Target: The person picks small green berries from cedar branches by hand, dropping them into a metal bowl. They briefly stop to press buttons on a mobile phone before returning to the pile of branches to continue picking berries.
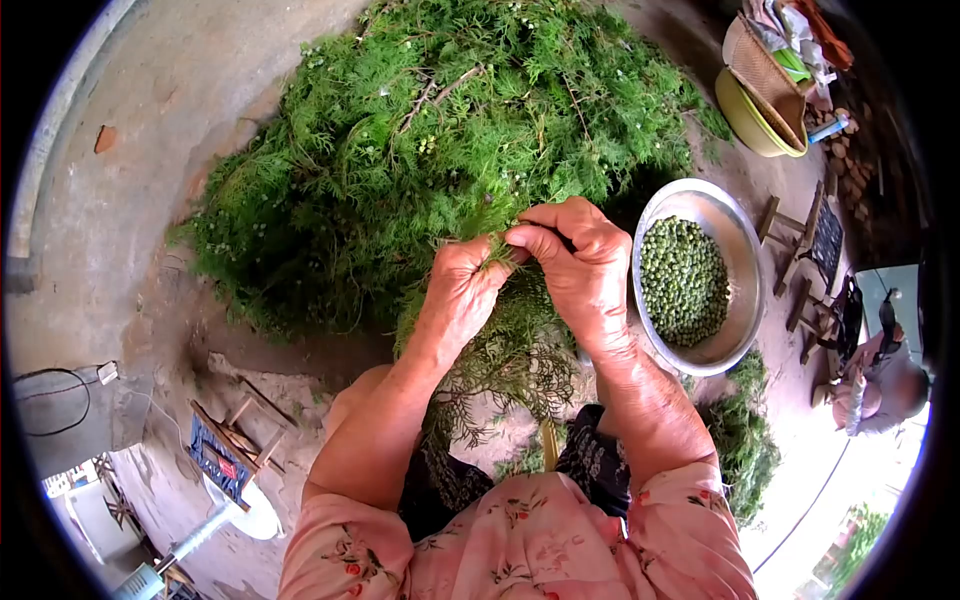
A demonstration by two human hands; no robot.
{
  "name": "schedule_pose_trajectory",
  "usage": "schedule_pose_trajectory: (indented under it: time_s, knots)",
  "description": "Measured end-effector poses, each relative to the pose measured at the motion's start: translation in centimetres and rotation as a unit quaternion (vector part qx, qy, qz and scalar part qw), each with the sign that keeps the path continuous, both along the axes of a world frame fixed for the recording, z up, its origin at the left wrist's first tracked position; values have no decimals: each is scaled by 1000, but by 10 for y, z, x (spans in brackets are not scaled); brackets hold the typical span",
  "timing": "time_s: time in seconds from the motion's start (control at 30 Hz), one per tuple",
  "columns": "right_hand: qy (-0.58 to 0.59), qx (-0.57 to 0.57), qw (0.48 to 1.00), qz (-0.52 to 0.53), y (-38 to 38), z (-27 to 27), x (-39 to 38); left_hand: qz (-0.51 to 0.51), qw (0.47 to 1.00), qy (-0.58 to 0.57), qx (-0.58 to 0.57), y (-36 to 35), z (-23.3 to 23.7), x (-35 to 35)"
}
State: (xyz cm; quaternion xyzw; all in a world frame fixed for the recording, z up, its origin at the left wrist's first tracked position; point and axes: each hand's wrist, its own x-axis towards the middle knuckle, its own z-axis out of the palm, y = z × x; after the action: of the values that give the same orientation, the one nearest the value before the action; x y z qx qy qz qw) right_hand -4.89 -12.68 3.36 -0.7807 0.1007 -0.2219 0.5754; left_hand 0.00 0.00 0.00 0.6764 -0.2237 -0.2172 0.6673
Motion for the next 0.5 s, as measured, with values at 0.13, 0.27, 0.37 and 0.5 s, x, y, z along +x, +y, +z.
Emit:
schedule_pose_trajectory:
  time_s: [0.13, 0.27, 0.37, 0.5]
  knots:
    - [-21, 43, 984, -172, -13, 8, 1, 60, 998, 15, 5, 5, 0, -6]
    - [1, 290, 937, -194, -77, -5, -1, 184, 962, 196, -50, 4, 15, -3]
    - [30, 277, 920, -275, -120, -30, -22, 187, 936, 282, -100, 8, 27, 5]
    - [19, 71, 894, -443, -209, -81, -75, 99, 890, 393, -208, 20, 8, 22]
